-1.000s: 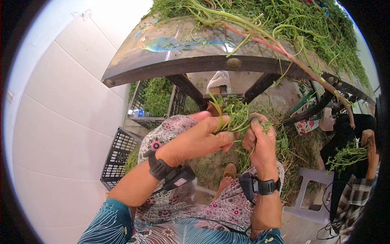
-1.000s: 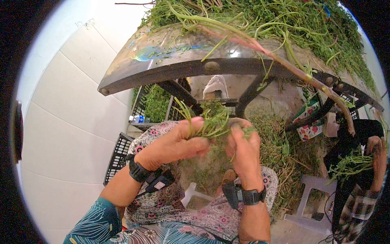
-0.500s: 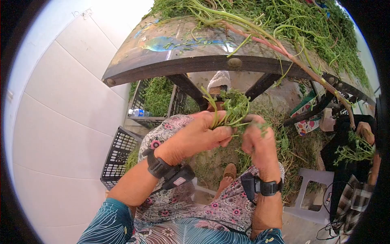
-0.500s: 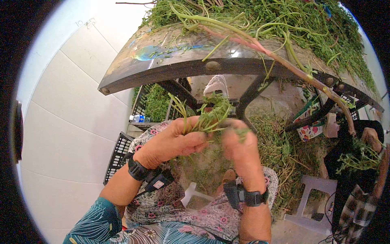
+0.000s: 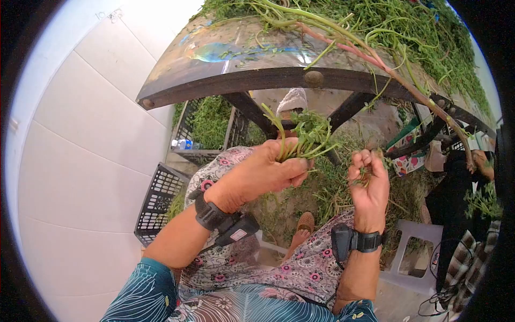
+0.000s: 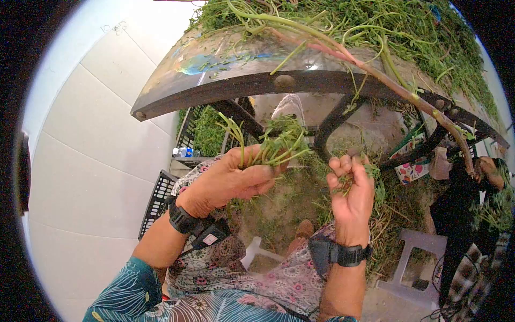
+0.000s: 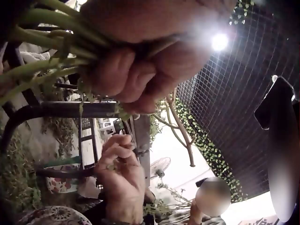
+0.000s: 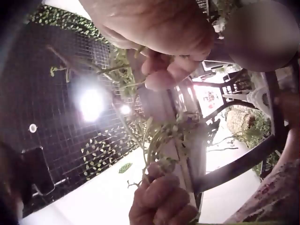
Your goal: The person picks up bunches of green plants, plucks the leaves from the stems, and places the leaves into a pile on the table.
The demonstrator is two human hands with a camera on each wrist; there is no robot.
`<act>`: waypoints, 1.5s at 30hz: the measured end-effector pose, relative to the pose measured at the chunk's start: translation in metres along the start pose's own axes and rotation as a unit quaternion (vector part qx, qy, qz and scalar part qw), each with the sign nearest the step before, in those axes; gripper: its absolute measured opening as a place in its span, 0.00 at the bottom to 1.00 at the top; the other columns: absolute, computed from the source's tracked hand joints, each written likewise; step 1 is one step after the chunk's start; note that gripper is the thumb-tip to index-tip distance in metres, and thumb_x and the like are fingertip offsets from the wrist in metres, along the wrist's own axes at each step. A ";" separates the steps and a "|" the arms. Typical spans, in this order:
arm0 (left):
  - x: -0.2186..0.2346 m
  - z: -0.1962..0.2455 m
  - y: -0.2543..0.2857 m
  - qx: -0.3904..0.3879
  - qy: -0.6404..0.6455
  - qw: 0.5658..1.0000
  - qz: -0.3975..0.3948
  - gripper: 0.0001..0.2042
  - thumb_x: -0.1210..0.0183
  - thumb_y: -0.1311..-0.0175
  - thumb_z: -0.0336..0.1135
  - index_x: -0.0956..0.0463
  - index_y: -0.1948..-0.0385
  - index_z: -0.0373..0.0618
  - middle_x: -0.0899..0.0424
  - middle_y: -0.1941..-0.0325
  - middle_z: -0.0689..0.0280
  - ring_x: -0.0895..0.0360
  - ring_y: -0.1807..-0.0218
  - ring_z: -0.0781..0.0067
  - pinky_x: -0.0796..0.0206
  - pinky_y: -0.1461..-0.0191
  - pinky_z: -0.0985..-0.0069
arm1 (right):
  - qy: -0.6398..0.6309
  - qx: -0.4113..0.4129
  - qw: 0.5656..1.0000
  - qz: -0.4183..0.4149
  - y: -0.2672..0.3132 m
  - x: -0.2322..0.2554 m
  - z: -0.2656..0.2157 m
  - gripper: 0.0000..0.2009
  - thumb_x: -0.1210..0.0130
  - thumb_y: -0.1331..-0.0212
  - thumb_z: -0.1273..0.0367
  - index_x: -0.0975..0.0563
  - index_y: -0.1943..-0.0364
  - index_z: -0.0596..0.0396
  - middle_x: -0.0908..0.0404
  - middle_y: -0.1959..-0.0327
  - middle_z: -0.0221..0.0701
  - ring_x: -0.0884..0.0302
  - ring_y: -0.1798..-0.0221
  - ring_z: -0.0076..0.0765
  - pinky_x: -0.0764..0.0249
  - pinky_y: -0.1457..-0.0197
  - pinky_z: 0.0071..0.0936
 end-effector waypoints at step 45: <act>0.016 -0.001 -0.004 -0.026 0.036 0.995 0.087 0.08 0.51 0.39 0.36 0.29 0.61 0.47 0.30 0.78 0.77 0.37 0.78 0.90 0.48 0.80 0.89 | 0.538 0.248 0.758 -0.273 0.050 -0.058 0.007 0.07 0.51 0.46 0.74 0.26 0.64 0.59 0.23 0.70 0.35 0.27 0.69 0.25 0.31 0.63 0.21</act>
Point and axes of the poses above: each hand's wrist, its own y-axis away from the middle knuckle, its own x-axis out of the back of the hand, z = x × y, the point moved 7 cm from there along -y, towards the middle knuckle
